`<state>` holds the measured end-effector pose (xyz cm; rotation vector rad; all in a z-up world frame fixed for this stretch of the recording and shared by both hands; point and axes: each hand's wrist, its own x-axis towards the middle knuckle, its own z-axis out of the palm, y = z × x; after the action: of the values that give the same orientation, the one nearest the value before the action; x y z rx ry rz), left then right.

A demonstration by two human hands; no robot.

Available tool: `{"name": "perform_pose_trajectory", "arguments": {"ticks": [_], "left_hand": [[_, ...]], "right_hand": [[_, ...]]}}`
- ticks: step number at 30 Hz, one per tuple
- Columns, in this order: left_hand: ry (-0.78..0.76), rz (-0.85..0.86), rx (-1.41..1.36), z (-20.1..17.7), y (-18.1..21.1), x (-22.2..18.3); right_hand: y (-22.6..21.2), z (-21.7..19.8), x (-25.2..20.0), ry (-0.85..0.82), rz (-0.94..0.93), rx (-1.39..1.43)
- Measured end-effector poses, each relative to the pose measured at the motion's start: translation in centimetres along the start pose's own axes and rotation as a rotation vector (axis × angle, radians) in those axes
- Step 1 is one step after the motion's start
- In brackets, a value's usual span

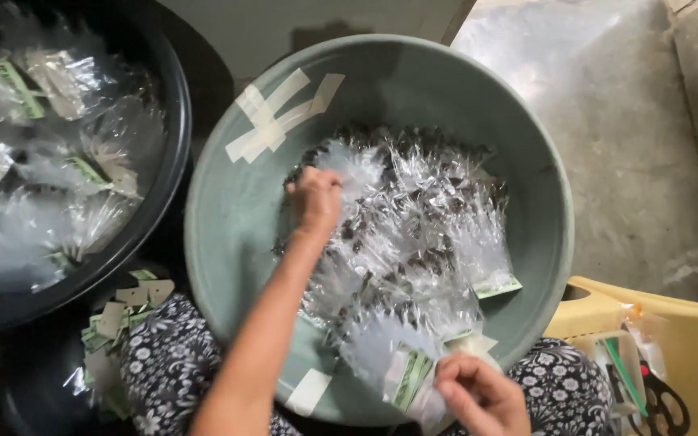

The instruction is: The person picks up small fish by hand and places them into plastic bags containing water, adding a small slip of paper to each bag before moving them into a separate bucket.

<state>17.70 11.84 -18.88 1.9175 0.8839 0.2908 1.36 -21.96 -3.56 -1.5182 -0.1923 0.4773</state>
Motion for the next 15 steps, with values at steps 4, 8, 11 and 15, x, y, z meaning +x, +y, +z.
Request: {"name": "perform_pose_trajectory", "arguments": {"ticks": [4, 8, 11, 15], "left_hand": [[-0.072, 0.402, 0.016, -9.3, 5.0, -4.7], [-0.198, 0.471, -0.193, -11.2, 5.7, -11.0], [-0.459, 0.144, -0.228, -12.2, 7.2, -16.0], [-0.613, 0.146, -0.386, -12.6, 7.6, -19.9]], "right_hand": [[-1.8, 1.3, 1.2, 0.096, 0.114, -0.109], [-4.0, 4.5, 2.9, 0.060, -0.133, -0.246], [-4.7, 6.3, 4.3, 0.072, -0.374, -0.513], [-4.1, 7.6, 5.3, 0.137, -0.622, -0.668]]}}
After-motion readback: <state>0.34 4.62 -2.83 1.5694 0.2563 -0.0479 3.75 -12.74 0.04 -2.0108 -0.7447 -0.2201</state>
